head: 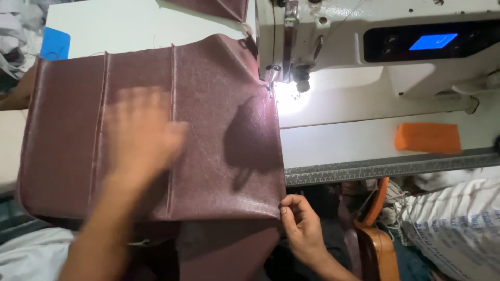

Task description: Sewing together pieces of brown leather or vinyl upholstery fabric using an industrial sewing machine.

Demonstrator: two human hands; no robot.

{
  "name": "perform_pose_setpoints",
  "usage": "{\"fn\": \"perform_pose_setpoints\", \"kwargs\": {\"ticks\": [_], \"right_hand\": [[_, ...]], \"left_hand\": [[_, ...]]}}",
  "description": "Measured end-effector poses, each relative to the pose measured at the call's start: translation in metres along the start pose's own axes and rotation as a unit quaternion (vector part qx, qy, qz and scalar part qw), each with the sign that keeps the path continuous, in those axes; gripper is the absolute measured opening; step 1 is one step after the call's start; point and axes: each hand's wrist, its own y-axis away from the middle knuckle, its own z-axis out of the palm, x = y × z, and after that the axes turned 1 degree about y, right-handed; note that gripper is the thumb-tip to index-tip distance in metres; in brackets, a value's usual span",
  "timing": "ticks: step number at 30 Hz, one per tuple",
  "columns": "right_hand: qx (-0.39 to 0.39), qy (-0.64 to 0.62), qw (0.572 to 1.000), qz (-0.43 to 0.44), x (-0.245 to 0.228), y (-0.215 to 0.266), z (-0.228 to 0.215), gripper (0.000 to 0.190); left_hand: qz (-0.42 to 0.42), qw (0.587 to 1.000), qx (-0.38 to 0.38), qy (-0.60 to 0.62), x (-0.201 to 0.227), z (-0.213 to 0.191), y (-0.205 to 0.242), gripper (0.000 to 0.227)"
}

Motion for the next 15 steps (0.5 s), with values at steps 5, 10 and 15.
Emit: {"fn": "perform_pose_setpoints", "kwargs": {"ticks": [5, 10, 15], "right_hand": [[0.015, 0.041, 0.999, -0.009, 0.010, 0.002, -0.003, 0.012], [0.029, -0.009, 0.999, 0.044, 0.023, 0.004, -0.005, 0.011], [0.015, 0.097, 0.995, 0.012, 0.005, -0.002, -0.010, 0.012]], "left_hand": [[0.327, 0.939, -0.014, 0.107, 0.120, 0.036, -0.013, 0.095], [0.364, 0.919, 0.025, 0.152, 0.124, 0.050, -0.003, 0.091], [0.358, 0.913, 0.074, 0.183, 0.117, 0.057, 0.022, 0.083]]}}
